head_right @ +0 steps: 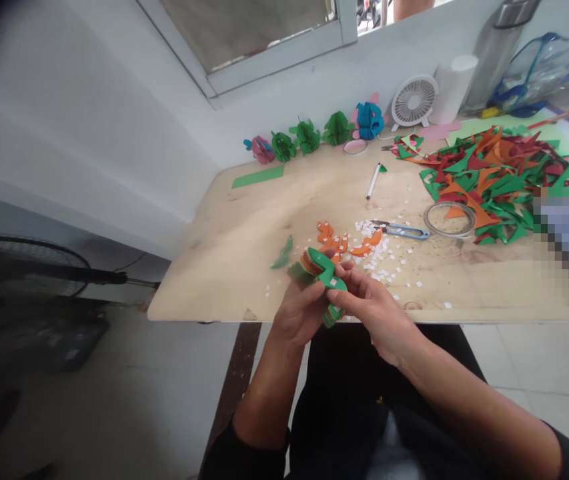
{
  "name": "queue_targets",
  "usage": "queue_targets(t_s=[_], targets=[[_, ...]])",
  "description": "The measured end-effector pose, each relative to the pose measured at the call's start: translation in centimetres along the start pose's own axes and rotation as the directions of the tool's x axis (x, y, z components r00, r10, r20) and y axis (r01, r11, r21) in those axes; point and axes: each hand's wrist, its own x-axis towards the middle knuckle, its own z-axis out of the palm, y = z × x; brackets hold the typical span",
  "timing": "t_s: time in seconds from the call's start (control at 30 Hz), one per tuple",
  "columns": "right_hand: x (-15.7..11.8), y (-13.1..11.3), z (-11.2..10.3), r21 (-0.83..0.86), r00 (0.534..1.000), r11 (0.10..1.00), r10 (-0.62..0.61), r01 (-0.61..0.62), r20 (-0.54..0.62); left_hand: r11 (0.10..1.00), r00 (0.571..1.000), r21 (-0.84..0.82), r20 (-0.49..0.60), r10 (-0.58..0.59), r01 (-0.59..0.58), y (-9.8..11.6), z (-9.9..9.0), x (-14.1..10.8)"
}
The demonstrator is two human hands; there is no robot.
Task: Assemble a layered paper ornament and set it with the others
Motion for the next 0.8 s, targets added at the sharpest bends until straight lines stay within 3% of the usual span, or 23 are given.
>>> queue_targets(t_s=[0.07,0.13,0.27,0.3,0.4,0.7,0.8], targets=[[0.0,0.1,-0.5,-0.124,0.997,0.990,-0.071,0.068,-0.020,1.000,1.000,-0.004,-0.022,0.021,-0.021,0.0,0.1,-0.1],[-0.1,0.0,-1.1,-0.341,0.976,0.923,-0.210,0.176,-0.064,0.998,0.996,0.015,-0.066,0.063,-0.062,0.1,0.3,-0.3],[-0.7,-1.0,-1.6,-0.738,0.805,0.605,-0.575,0.299,-0.145,0.991,0.988,0.057,-0.095,0.126,-0.121,0.3,0.4,-0.5],[-0.8,-1.2,-1.5,-0.764,0.798,0.565,-0.592,0.311,-0.114,0.990,0.988,0.060,-0.082,0.129,-0.124,0.2,0.4,-0.5],[-0.7,-1.8,-0.8,-0.740,0.864,0.591,-0.503,0.321,-0.027,0.990,0.991,0.067,-0.036,0.127,-0.124,0.2,0.3,-0.6],[0.2,-1.9,0.2,-0.729,0.875,0.632,-0.475,0.263,-0.096,0.976,0.987,0.155,-0.038,0.158,-0.150,0.3,0.5,-0.7],[0.3,-2.2,0.4,-0.683,0.891,0.688,-0.438,0.246,-0.120,0.970,0.985,0.173,-0.002,0.172,-0.169,0.3,0.4,-0.7]])
